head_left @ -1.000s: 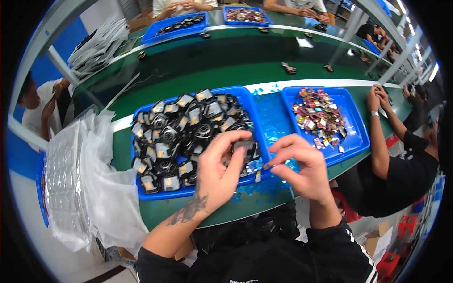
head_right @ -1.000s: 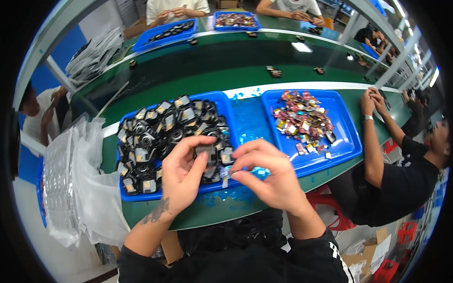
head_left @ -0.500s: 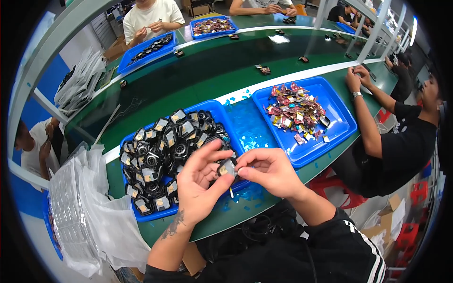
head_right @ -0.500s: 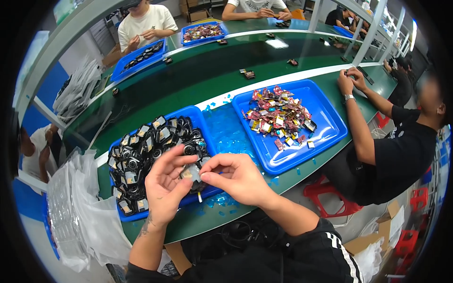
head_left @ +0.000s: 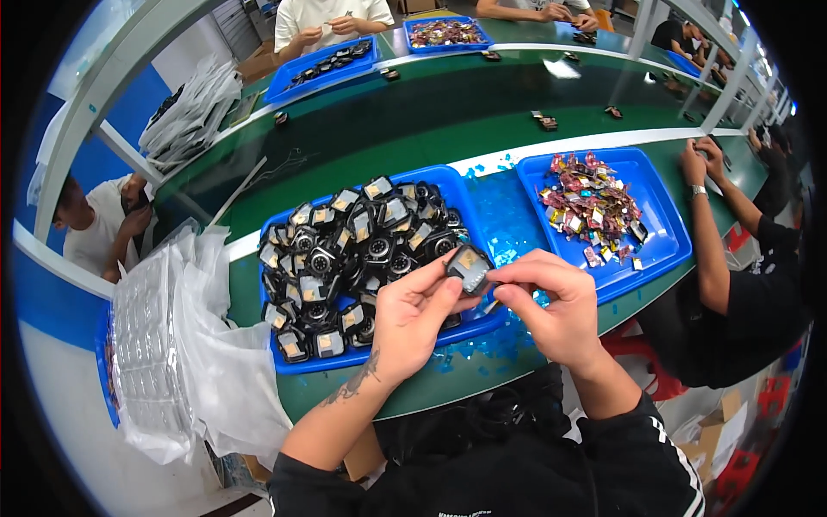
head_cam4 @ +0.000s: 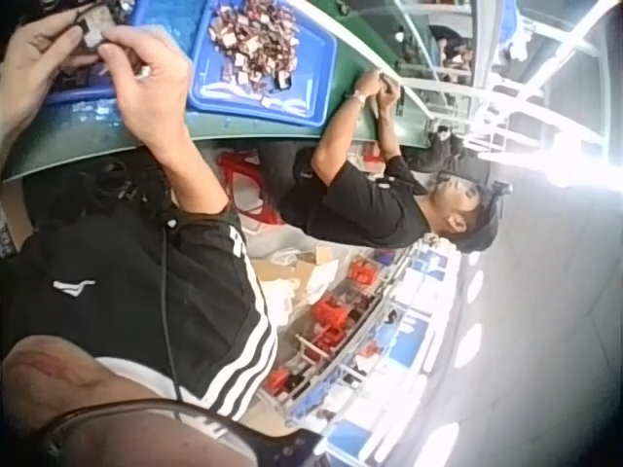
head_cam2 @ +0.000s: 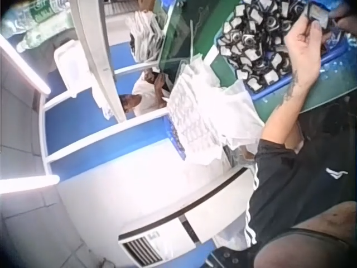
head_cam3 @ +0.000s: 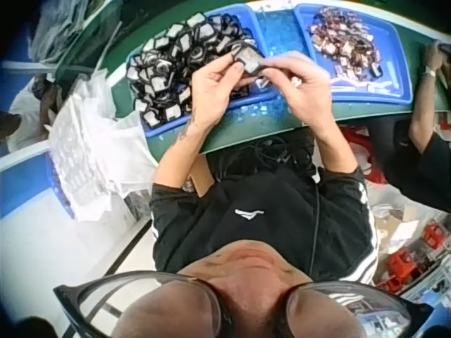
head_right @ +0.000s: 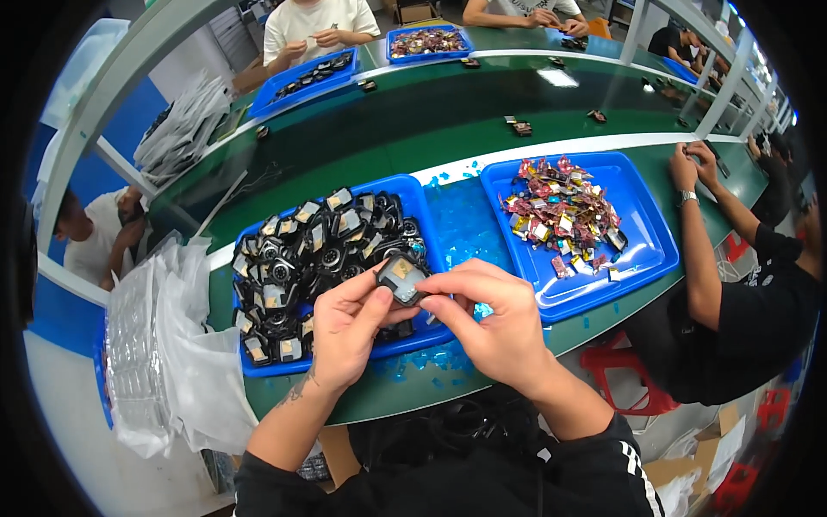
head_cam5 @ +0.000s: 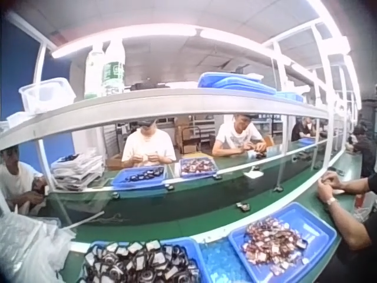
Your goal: Assembling small electronic components for smartwatches on a factory production line.
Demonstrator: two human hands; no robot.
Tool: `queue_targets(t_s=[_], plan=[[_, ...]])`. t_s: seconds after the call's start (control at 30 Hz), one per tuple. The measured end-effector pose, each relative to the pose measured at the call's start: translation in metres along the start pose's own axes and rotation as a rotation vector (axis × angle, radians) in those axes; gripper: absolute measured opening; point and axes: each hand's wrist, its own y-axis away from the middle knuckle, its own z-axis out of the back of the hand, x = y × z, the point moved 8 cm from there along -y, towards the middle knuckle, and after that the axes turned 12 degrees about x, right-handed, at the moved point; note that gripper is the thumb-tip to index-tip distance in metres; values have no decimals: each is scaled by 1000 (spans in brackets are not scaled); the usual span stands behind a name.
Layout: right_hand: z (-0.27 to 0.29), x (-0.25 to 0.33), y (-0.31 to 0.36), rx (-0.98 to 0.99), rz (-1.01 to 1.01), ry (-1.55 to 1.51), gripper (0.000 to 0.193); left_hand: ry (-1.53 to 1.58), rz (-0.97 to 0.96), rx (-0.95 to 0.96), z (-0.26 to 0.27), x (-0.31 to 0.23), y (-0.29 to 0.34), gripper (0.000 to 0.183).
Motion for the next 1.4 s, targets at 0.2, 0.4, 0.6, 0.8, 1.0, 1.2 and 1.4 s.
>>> queue_targets(t_s=[0.2,0.4,0.6,0.8,1.0,1.2,1.4], plan=[[-13,19,-7,27,-37,250,15,-146,-6,28,-3,0,6,44],[-12,24,-8,23,72,367,12,-345,25,40,-2,0,7,43],[-11,18,-8,-1,25,298,12,-399,1,20,-3,-3,8,42],[-11,18,-12,26,-11,310,11,-450,-18,38,-7,-5,9,41],[-5,25,-10,-12,101,398,25,-456,-25,87,-12,-4,11,38],[-1,5,-17,72,16,41,26,-133,-59,68,-19,-9,7,38],[-1,-4,6,105,-82,-120,20,67,-16,-52,-8,-4,2,43]])
